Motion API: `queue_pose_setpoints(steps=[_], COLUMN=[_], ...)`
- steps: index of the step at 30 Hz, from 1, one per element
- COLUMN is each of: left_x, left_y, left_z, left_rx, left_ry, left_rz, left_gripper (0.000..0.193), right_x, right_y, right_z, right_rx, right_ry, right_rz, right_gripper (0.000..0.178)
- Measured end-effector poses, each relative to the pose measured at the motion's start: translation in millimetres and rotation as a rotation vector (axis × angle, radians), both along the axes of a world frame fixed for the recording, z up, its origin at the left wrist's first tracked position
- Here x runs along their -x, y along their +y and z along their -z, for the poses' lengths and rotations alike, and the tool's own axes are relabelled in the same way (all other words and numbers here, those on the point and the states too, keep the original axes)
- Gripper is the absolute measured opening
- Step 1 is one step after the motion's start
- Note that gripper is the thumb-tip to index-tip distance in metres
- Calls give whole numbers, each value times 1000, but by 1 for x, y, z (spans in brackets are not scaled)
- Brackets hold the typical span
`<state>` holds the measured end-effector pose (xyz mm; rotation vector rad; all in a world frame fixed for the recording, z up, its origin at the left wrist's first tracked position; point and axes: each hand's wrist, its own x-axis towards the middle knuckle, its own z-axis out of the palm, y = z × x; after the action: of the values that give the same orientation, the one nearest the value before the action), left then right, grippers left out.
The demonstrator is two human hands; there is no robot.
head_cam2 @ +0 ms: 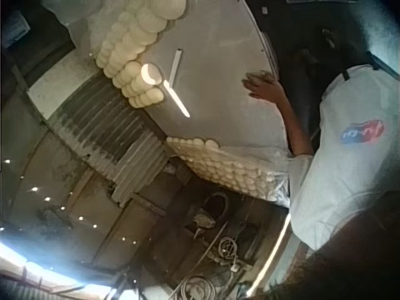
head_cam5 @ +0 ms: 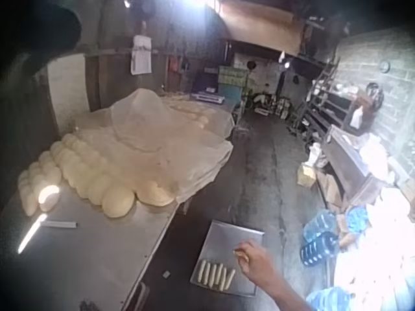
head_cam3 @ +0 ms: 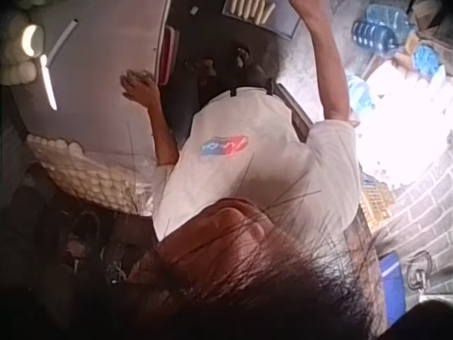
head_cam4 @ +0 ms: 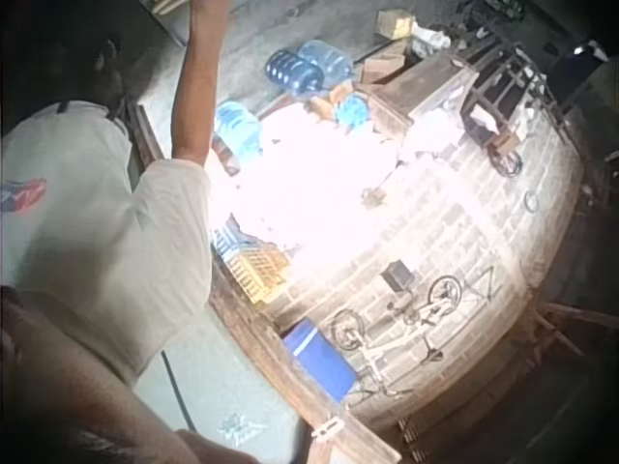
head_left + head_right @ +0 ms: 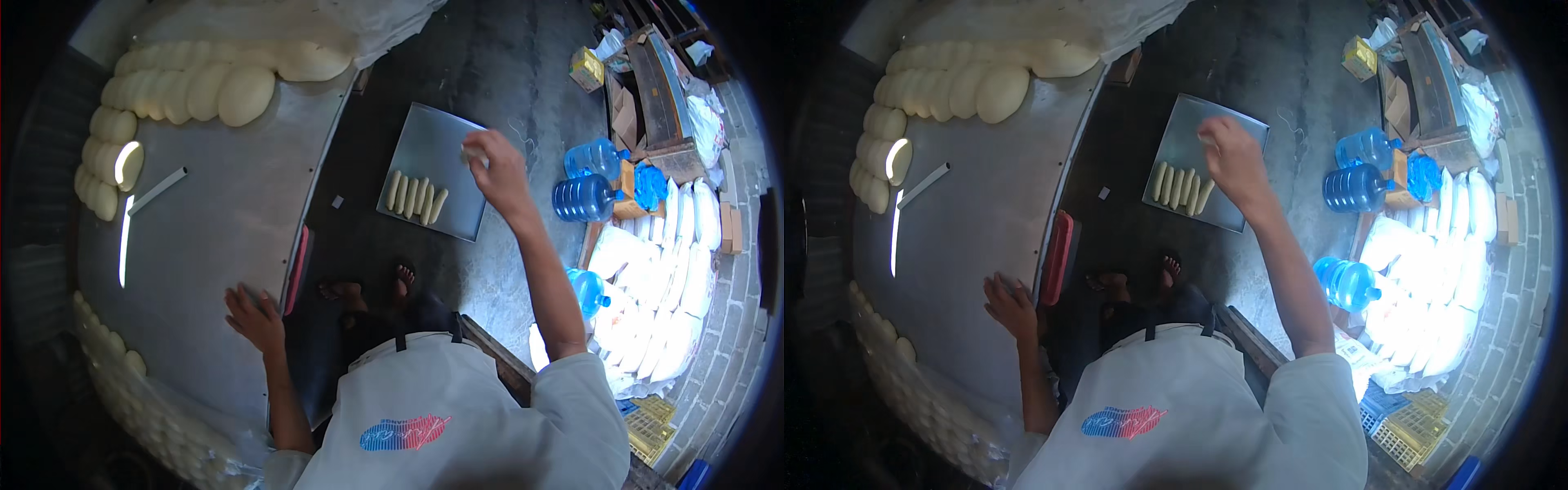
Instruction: The person takes dough balls from a large batch on a table and uses a rolling pin to flatten each one into an elongated shape. They then roll the flattened dough by hand into a cylindrical roll and place it onto a metal tray.
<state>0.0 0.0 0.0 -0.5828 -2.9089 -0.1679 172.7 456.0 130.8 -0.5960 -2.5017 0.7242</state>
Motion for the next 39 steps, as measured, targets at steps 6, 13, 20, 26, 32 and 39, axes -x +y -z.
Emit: queue_pose_setpoints(steps=[6,13,20,26,32,39], left_x=[-13,-12,-17,-10,5,20], left_y=[27,20,23,15,12,-56], left_z=[-3,-5,-3,-3,-25,-30], left_rx=[5,0,2,-47,-162,-465], left_ry=[1,-6,-28,-83,-221,-236], left_rz=[-7,-16,-1,17,-29,-442], left_gripper=[56,55,55,56,62,63], right_x=[-122,-172,-170,-77,145,412], right_y=[-7,-149,-120,-91,-135,-277], right_z=[228,277,276,246,102,34], right_rx=[-146,314,548,389,151,103], right_ry=[-476,-889,-1120,-734,-6,274], right_rz=[145,-86,98,169,-19,-584], right_gripper=[43,43,41,39,31,44])
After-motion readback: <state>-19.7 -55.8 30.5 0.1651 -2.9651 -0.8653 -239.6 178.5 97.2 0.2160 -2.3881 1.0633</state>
